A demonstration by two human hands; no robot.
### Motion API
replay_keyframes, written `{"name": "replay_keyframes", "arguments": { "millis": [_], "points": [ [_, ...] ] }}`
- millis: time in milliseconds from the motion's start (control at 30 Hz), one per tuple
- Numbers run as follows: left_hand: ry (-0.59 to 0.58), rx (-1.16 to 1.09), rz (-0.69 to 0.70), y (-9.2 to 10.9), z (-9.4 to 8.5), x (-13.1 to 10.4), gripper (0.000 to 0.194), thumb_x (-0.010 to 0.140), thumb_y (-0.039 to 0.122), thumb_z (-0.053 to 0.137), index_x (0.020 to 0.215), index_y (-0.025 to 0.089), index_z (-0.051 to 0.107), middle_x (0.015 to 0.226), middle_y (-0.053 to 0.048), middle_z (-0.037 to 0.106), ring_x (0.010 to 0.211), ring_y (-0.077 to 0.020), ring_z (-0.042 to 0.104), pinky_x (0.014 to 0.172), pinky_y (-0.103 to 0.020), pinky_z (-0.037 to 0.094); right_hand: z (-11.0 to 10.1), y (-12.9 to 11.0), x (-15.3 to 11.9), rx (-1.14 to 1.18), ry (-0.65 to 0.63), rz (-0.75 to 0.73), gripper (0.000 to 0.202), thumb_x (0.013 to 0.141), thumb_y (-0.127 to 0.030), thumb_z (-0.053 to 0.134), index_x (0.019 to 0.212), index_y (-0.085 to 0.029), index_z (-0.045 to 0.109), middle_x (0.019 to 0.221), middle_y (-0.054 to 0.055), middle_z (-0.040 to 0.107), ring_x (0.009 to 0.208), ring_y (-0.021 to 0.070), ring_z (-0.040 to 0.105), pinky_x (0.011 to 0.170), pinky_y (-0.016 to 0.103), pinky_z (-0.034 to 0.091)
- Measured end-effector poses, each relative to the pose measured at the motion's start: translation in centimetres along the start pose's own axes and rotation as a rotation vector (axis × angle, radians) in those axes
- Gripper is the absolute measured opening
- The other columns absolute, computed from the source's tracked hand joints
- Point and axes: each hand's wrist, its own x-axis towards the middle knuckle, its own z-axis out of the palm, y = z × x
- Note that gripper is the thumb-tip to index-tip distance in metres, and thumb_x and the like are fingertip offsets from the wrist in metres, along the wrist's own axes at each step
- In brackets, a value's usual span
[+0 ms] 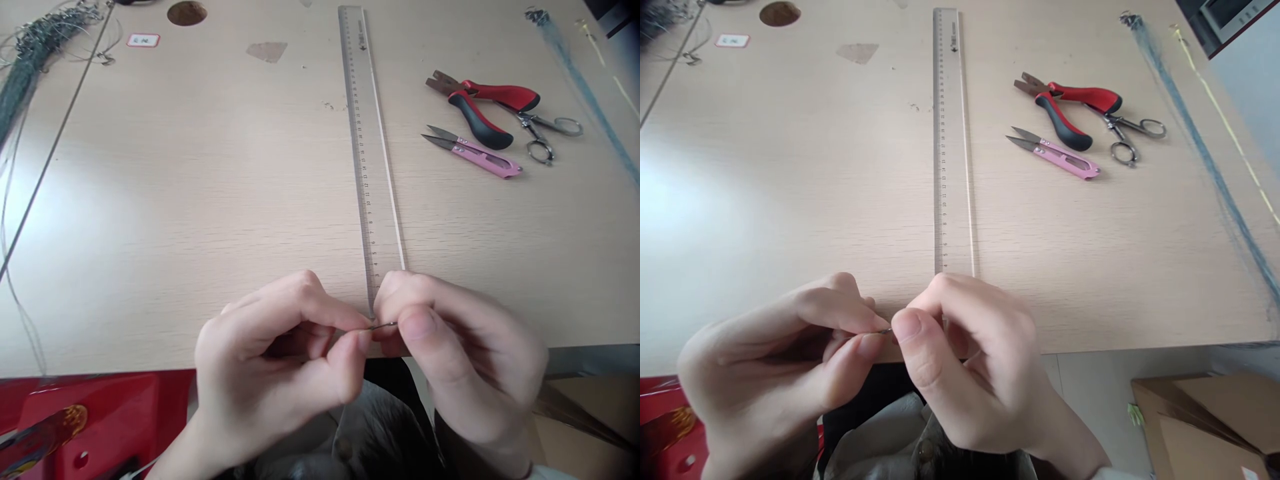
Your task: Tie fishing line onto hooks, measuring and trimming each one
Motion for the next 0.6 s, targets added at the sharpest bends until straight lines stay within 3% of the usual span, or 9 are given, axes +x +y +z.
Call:
{"name": "replay_keyframes", "arguments": {
  "millis": [200, 400, 600],
  "points": [
    [0.014, -0.021, -0.01, 0.15, 0.09, -0.17, 0.013, 0.069, 0.005, 0.067, 0.066, 0.017, 0.064, 0.05, 0.006, 0.047, 0.04, -0.0036, 0.038, 0.035, -0.017, 0.035, -0.03, -0.06, -0.09, 0.013, -0.007, -0.012, 0.021, 0.088, -0.022, 0.053, 0.067, -0.019, 0.049, 0.055, -0.002, 0.039, 0.049, 0.0105, 0.04, 0.041, 0.027, 0.029],
    [-0.019, -0.008, 0.011, 0.0, 0.17, -0.06, 0.012, 0.072, 0.007, 0.067, 0.069, 0.018, 0.065, 0.052, 0.006, 0.049, 0.041, -0.004, 0.04, 0.035, -0.017, 0.035, -0.22, 0.2, -0.39, 0.091, -0.003, -0.01, 0.023, 0.095, -0.021, 0.044, 0.076, -0.019, 0.056, 0.064, 0.0, 0.051, 0.061, 0.0132, 0.052, 0.049, 0.028, 0.038],
    [-0.02, -0.002, 0.015, -0.11, 0.08, -0.07, 0.015, 0.067, 0.004, 0.07, 0.068, 0.018, 0.065, 0.051, 0.006, 0.049, 0.04, -0.0047, 0.039, 0.034, -0.019, 0.034, -0.15, -0.04, -0.46, 0.072, -0.008, 0.054, 0.022, 0.093, -0.021, 0.048, 0.071, -0.02, 0.053, 0.06, -0.002, 0.044, 0.055, 0.0121, 0.046, 0.046, 0.027, 0.033]
  ]
}}
